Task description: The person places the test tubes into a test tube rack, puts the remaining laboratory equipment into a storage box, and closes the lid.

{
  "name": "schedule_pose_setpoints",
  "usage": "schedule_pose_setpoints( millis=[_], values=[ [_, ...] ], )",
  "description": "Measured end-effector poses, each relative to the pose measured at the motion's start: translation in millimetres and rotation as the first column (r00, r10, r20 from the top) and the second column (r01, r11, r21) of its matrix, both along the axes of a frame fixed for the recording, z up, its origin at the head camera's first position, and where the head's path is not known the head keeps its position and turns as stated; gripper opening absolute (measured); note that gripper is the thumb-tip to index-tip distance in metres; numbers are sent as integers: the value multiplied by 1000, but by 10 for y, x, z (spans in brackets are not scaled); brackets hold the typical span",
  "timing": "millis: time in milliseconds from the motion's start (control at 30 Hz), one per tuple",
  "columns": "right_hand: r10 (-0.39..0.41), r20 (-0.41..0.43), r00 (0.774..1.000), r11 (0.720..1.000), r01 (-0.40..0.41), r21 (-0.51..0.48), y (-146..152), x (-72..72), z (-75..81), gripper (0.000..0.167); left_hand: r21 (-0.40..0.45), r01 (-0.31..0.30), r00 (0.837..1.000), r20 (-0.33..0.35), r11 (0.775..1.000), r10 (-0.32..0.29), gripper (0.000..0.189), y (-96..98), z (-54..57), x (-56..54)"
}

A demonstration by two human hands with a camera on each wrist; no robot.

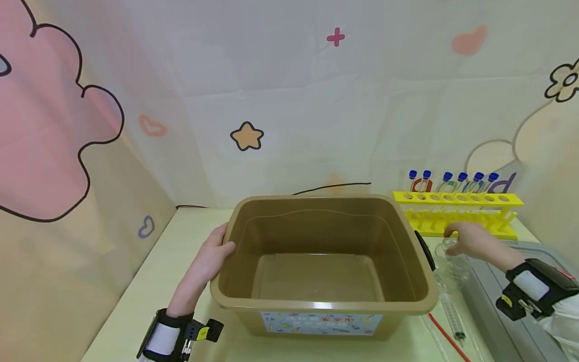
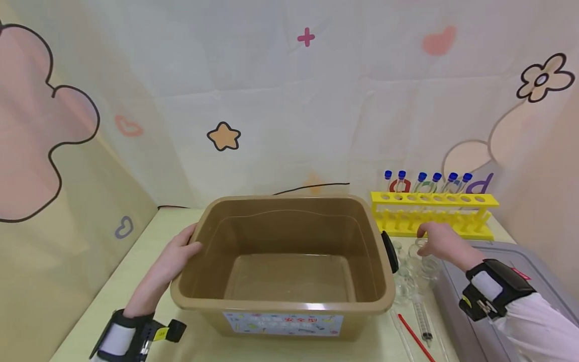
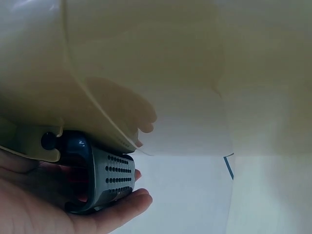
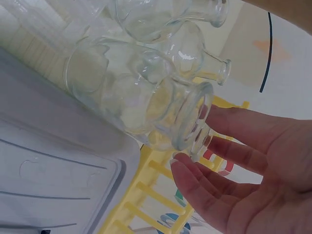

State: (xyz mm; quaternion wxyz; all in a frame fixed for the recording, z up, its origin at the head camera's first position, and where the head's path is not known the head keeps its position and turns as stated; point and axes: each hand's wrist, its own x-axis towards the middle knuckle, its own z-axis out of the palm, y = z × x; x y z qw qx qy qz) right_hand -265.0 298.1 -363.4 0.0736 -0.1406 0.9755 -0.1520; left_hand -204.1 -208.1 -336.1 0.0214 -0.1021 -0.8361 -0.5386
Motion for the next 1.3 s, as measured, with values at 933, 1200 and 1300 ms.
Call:
schedule_pose_setpoints(
  millis=[933,1200,1300],
  values=[
    [-43,-76,996,995,36,-93,100,50,225,32,-34,-44,999,20,998,44,45,4,10,17],
    [-29,-206,978,998,17,-60,73,104,504,33,-19,-25,1000,16,1000,25,43,4,19,26],
    [-36,-302,953,999,28,-31,44,87,620,33,-14,-20,1000,13,1000,21,42,8,16,20]
  ],
)
